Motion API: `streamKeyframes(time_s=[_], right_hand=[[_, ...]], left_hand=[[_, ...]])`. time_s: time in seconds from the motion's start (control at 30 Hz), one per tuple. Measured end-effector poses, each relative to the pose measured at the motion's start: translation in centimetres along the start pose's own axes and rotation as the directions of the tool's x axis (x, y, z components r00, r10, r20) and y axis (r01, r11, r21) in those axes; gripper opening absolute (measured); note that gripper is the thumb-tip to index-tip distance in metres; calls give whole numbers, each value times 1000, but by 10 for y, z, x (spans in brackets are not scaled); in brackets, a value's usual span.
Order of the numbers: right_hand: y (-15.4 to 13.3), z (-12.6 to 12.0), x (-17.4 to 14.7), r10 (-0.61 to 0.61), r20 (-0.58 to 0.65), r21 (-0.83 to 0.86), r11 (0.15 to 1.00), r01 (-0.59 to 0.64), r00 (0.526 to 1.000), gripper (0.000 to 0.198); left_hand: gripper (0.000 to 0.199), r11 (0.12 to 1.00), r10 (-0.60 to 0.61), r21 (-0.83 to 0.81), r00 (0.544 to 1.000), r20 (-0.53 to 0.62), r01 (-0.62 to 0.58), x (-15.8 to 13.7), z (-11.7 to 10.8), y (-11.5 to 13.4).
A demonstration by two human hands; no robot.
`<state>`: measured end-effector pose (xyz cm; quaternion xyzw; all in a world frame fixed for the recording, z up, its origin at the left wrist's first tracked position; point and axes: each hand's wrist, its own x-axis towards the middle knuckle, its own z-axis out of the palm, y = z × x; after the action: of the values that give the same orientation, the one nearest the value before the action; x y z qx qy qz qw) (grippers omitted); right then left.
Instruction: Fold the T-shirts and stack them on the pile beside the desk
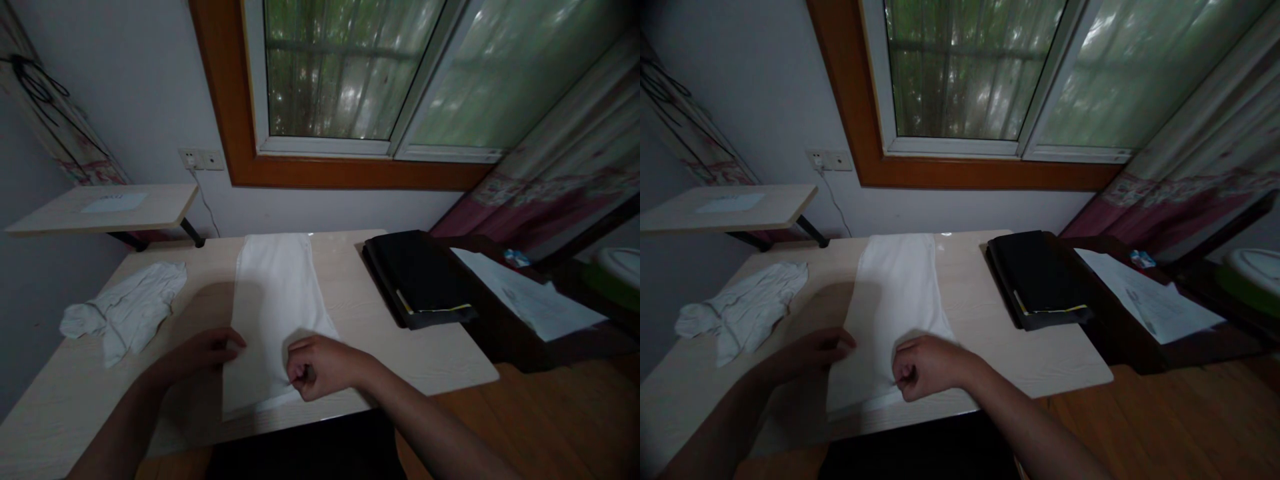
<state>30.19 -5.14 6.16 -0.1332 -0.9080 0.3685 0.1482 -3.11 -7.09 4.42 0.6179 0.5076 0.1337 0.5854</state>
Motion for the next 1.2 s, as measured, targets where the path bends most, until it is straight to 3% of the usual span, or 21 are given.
streamKeyframes(time_s=[0.1, 0.23, 0.3, 0.4, 0.47, 0.57, 0.67, 0.73, 0.83, 1.03, 1.2], right_hand=[[-1, 0, 4, -18, 40, -27, 999, 19, 999, 9], [4, -3, 7, -49, 109, -35, 998, 53, 993, 5], [11, -7, 5, -28, 69, -66, 997, 32, 997, 10], [26, -17, -1, 93, -118, -223, 968, -117, 989, 9], [36, -22, -7, 189, -272, -334, 901, -277, 943, 12], [49, -26, -16, 294, -462, -384, 784, -488, 837, 27], [56, -26, -22, 337, -576, -341, 729, -594, 745, 35], [60, -24, -25, 343, -604, -321, 721, -614, 719, 38], [63, -21, -27, 360, -595, -322, 712, -624, 718, 38], [69, -18, -29, 445, -538, -313, 684, -659, 716, 37], [67, -24, -34, 470, -428, -94, 826, -556, 772, 22]], left_hand=[[36, 996, -39, -74, 998, 43, 42, -11, -7, -3], [35, 998, -65, -19, 994, 89, 67, -13, -6, -1], [33, 998, -39, 44, 996, 85, 35, -12, -4, 1], [33, 987, 26, 157, 998, 61, -35, -9, -2, 2], [35, 972, 25, 231, 999, 45, -35, -8, 2, 4], [35, 946, -8, 326, 1000, 23, 0, -8, 10, 7], [24, 949, -13, 315, 996, 85, -14, -9, 16, 7], [19, 967, -23, 254, 985, 172, -22, -11, 16, 6], [17, 985, -40, 171, 967, 251, -4, -15, 14, 3], [22, 985, -153, 122, 945, 287, 123, -12, 17, 4], [24, 981, -180, 135, 929, 325, 143, -10, 13, 8]])
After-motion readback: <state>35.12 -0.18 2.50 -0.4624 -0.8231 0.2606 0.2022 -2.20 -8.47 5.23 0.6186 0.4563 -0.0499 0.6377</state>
